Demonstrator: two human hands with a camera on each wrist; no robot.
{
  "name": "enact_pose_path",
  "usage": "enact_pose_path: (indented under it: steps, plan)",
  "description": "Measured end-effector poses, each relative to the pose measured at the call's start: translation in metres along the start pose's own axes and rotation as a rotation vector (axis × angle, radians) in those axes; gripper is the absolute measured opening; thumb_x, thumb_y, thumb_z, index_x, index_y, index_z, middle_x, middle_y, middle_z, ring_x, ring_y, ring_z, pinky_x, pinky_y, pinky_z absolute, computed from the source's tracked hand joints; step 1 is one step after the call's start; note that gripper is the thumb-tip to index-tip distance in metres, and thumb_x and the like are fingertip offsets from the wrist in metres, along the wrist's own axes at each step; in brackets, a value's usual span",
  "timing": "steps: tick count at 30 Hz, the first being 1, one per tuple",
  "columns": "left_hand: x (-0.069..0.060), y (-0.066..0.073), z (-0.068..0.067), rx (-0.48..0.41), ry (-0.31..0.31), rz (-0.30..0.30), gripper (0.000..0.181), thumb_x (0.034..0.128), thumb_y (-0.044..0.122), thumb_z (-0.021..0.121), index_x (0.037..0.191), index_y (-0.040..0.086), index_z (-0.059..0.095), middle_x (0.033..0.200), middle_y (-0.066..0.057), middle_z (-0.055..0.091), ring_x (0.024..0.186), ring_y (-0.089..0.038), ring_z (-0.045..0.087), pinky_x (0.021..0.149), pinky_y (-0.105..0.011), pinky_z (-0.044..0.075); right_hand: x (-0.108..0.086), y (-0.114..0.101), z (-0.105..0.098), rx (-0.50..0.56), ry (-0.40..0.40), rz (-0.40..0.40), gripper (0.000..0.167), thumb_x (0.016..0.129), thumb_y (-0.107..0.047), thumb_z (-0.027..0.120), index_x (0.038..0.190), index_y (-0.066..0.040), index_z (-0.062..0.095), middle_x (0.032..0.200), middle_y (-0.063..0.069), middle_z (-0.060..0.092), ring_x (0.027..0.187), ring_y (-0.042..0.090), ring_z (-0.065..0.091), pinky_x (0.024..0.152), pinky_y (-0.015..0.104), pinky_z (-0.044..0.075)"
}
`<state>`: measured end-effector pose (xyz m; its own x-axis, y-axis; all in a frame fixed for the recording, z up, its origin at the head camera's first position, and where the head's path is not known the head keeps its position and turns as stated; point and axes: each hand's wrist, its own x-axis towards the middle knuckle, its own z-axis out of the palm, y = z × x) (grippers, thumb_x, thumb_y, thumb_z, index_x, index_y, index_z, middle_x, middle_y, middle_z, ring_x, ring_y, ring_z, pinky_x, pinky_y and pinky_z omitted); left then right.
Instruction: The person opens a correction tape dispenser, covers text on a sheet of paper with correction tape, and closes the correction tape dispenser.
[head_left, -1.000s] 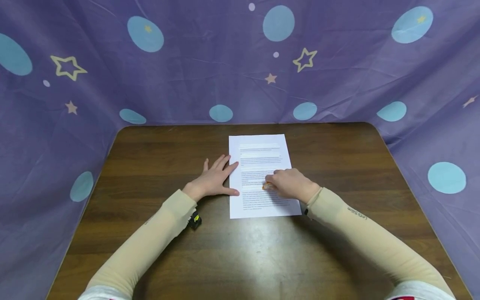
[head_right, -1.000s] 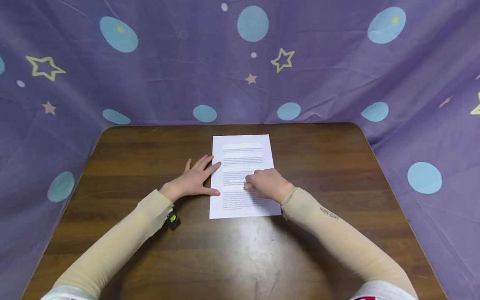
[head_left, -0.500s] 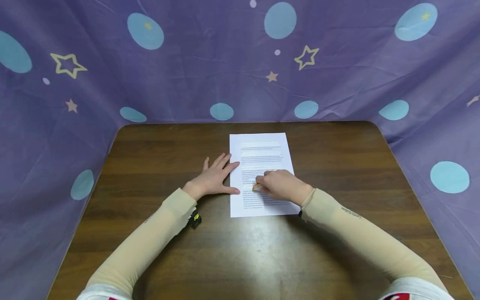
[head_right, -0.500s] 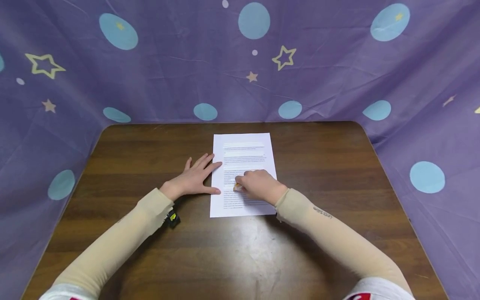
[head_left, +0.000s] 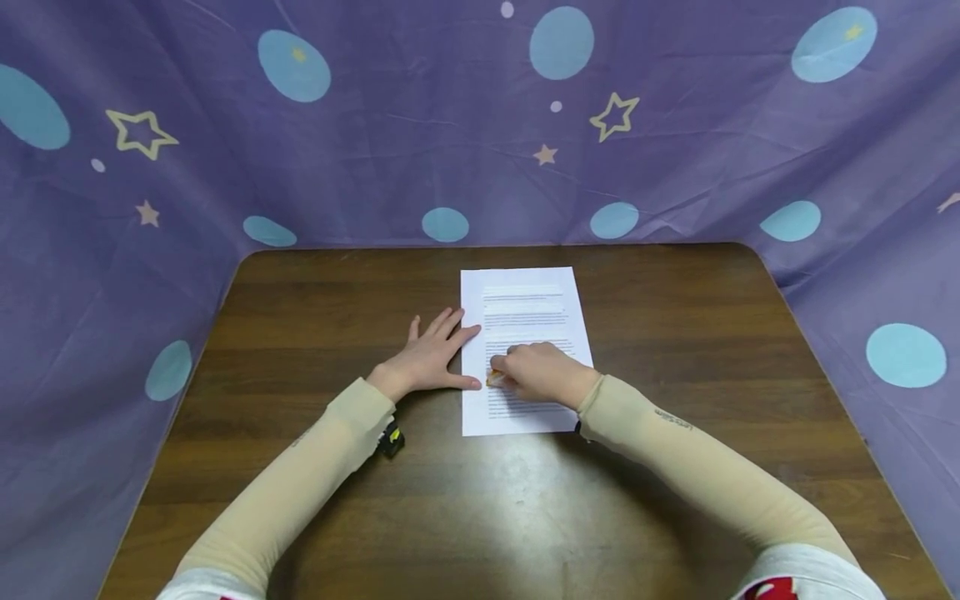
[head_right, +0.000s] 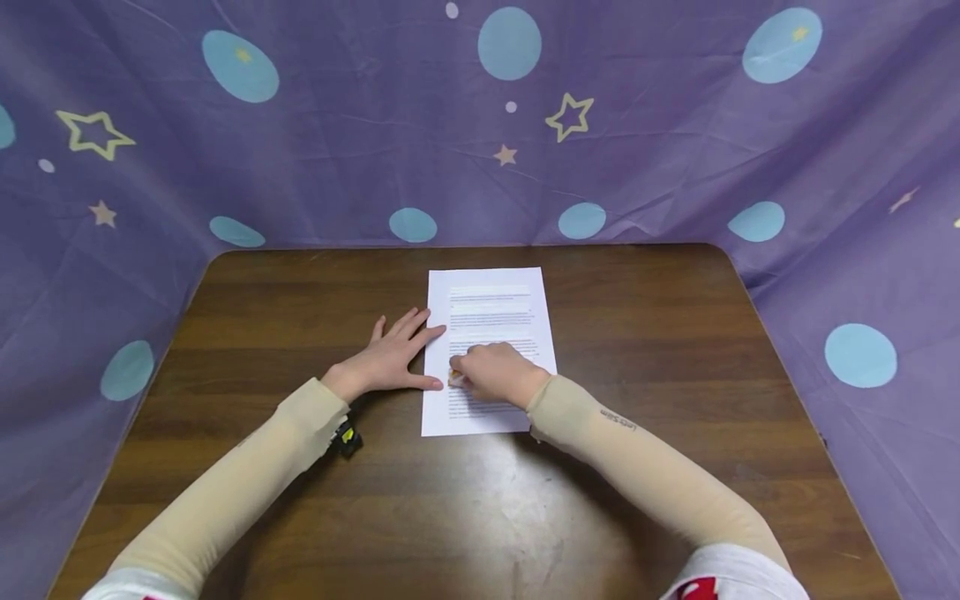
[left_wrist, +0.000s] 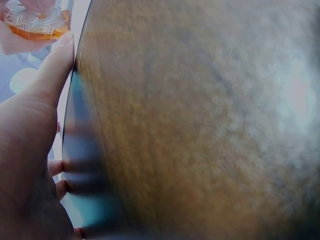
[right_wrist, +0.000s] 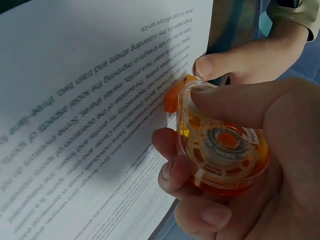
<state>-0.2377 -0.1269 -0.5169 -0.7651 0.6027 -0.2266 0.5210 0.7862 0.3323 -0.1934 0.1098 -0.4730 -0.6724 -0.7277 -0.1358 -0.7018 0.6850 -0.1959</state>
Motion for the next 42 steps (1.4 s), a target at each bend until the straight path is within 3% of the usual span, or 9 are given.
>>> enact_pose_path:
  steps: [17, 42]
  plan:
    - [0.001, 0.0, 0.001, -0.009, -0.007, -0.003, 0.104, 0.0862, 0.072, 0.071, 0.167, 0.021, 0.027, 0.175, -0.015, 0.005, 0.161, -0.035, -0.001, 0.117, -0.077, 0.0, 0.001, -0.014, -0.002, -0.12, -0.018, 0.067, 0.007, 0.097, -0.013, 0.068, 0.101, -0.01, 0.073, 0.08, 0.009, 0.069, 0.066, 0.022, 0.065, 0.059, 0.044, 0.057]
    - [0.0, 0.001, -0.001, -0.009, -0.016, -0.014, 0.104, 0.0864, 0.071, 0.071, 0.167, 0.022, 0.027, 0.175, -0.014, 0.004, 0.161, -0.034, -0.002, 0.118, -0.076, -0.001, -0.023, 0.009, 0.001, -0.108, -0.034, 0.119, 0.005, 0.096, -0.013, 0.07, 0.092, -0.014, 0.07, 0.076, 0.004, 0.066, 0.062, 0.016, 0.055, 0.057, 0.042, 0.054]
